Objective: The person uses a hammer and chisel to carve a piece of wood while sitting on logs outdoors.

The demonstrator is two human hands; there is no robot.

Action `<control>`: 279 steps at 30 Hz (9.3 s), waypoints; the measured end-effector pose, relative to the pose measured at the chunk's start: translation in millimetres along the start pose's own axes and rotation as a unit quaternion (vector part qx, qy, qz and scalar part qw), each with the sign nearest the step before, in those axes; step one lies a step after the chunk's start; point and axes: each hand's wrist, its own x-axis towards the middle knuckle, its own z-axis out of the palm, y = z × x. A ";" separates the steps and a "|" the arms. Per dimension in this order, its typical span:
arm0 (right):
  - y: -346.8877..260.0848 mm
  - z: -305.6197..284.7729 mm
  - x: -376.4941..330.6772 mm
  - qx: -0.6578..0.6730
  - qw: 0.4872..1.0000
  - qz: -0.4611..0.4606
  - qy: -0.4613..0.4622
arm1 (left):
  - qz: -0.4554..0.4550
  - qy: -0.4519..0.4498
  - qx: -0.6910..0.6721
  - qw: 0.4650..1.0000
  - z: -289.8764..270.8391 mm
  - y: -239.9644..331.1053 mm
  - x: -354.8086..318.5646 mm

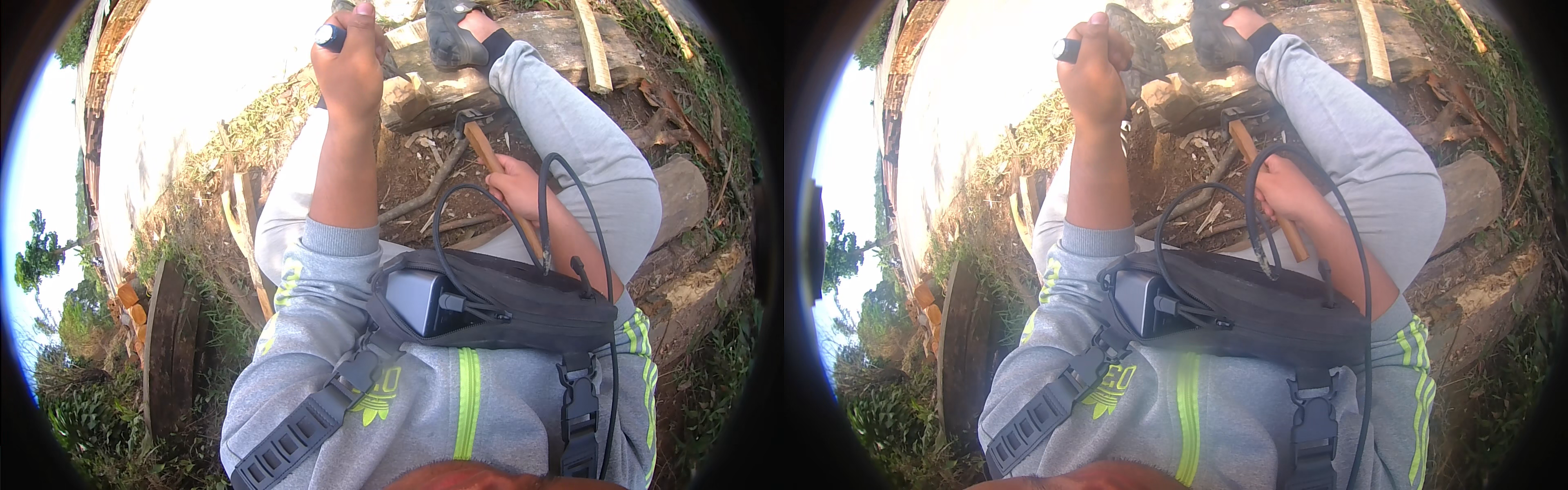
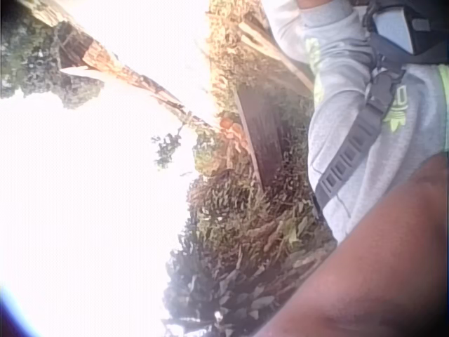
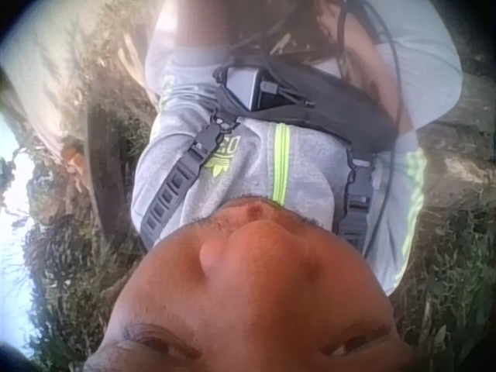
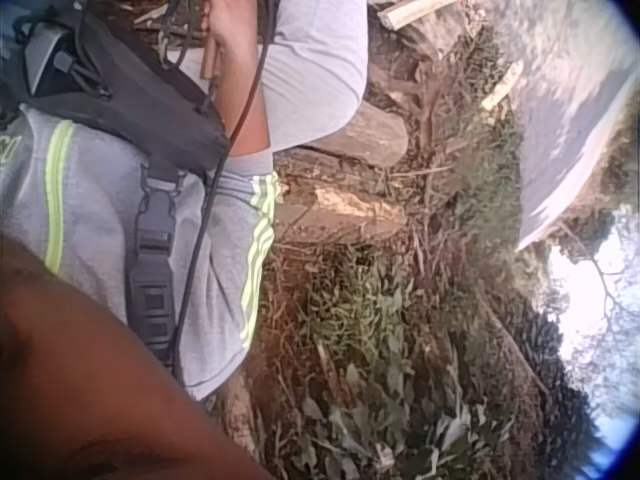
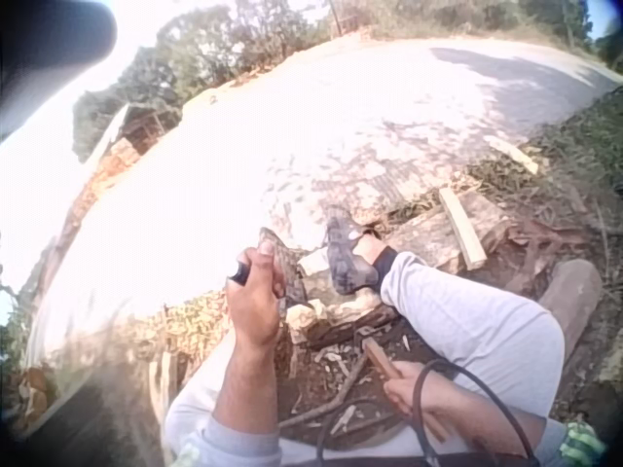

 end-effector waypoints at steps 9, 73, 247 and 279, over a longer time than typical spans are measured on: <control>2.0 -3.3 1.0 0.013 1.000 -0.002 0.005 | -0.061 -0.051 -0.113 0.990 -32.8 36.4 -9.9; 4.1 2.3 10.3 0.019 0.999 -0.028 0.013 | -0.044 0.060 0.119 0.990 -24.4 23.3 28.5; -125.1 24.6 -140.6 -0.119 0.901 -0.258 0.329 | -0.027 -0.002 0.100 0.995 4.7 -16.0 -0.2; -116.0 -8.7 174.9 -0.241 0.885 -0.392 0.072 | 0.021 -0.006 0.156 0.988 33.0 -19.2 24.1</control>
